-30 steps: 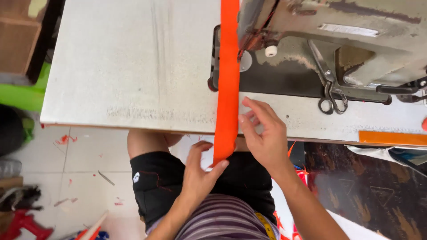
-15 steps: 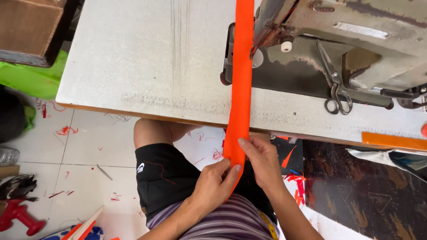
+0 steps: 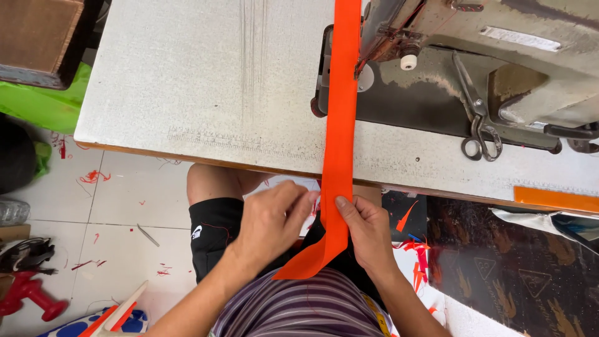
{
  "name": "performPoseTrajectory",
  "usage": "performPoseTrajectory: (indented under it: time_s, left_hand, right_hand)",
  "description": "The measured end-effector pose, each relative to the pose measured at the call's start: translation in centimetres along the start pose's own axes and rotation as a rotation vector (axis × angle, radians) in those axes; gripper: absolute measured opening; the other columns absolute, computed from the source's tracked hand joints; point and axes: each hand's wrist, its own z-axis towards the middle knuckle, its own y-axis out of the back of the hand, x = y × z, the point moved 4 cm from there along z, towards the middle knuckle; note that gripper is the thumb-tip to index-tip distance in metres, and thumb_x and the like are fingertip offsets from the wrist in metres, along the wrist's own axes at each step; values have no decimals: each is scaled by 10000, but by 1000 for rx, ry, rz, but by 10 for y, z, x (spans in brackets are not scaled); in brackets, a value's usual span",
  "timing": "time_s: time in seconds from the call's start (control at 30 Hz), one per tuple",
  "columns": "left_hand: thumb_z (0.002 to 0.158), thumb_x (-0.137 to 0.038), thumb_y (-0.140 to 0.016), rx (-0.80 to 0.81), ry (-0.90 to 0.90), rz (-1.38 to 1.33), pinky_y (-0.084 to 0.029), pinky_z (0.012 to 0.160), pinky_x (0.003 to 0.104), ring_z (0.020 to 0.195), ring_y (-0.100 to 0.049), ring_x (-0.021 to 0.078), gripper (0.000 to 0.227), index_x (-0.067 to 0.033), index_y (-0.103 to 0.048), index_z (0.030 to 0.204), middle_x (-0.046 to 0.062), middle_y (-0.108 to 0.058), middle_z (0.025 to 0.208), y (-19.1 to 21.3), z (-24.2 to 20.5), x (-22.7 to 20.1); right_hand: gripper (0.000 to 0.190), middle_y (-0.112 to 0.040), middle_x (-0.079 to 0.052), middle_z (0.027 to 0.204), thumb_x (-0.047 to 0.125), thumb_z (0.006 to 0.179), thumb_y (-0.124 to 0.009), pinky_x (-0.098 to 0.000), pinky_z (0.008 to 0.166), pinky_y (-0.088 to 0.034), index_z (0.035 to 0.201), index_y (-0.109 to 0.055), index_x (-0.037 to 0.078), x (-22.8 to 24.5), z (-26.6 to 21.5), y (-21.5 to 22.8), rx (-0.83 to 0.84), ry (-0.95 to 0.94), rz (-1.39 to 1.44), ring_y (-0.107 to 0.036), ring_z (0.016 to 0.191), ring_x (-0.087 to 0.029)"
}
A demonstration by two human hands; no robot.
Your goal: Measuring and cutting orange fabric strips into smaller pieces using a tape measure and scissors at a sewing workstation.
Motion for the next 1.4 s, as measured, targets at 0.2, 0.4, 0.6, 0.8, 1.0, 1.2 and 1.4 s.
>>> performPoseTrajectory:
  time_s: [0.2, 0.4, 0.6, 0.8, 1.0, 1.2, 1.4]
  left_hand:
    - [944, -191, -709, -67, -150, 135, -490, 476, 336, 492, -616, 249, 143, -147, -681, 811, 17, -532, 544, -7, 23, 12]
    - [913, -133, -743, -96, -293, 166, -551, 708, 321, 569, -648, 191, 95, -122, -688, 837, -8, -567, 606, -11, 33, 17]
    - [908, -110, -763, -56, -382, 188, -519, 865, 403, 835, -672, 269, 86, -67, -695, 937, 70, -624, 859, -14, 53, 11]
    - [912, -191, -763, 74, -413, 190, -408, 1091, 560, 1119, -628, 339, 242, -42, -695, 1090, 132, -641, 1118, -50, 67, 24]
    - [922, -176, -772, 231, -373, 213, -260, 1171, 665, 1298, -562, 392, 339, 17, -717, 1195, 218, -648, 1237, -49, 82, -2]
    - [946, -325, -738, 253, -418, 355, -218, 1156, 725, 1342, -523, 357, 371, -65, -744, 1210, 162, -628, 1298, -64, 85, 19]
    - [925, -339, -746, 260, -445, 367, -206, 1141, 754, 1331, -522, 377, 389, -54, -747, 1189, 161, -635, 1295, -56, 78, 15]
  right_hand:
    - [367, -569, -58, 487, 206, 950, -769, -248, 480, -467, 651, -652, 29, 8, 0, -4, 8, 50, -20, -523, 507, -110]
    - [375, -448, -4, 459, 181, 893, -832, -212, 440, -348, 615, -612, 59, -6, 4, -1, -18, 82, -43, -422, 486, -70]
    - [413, -406, 6, 431, 190, 889, -843, -205, 424, -307, 586, -592, 65, -22, 9, 6, -20, 98, -77, -373, 457, -62]
    - [401, -452, -1, 464, 215, 894, -838, -213, 425, -317, 608, -600, 67, -40, 12, 14, -10, 155, -182, -379, 475, -53]
    - [403, -484, 3, 467, 236, 895, -845, -203, 440, -333, 625, -594, 75, -33, 11, 13, 1, 131, -177, -411, 476, -51]
    - [406, -470, -44, 417, 193, 892, -842, -231, 429, -328, 616, -594, 28, -21, 12, 8, 6, 152, -218, -403, 427, -89]
    - [251, -711, -63, 682, 296, 842, -859, -347, 559, -557, 898, -708, 104, 36, 6, 15, -96, 560, -744, -718, 623, -227]
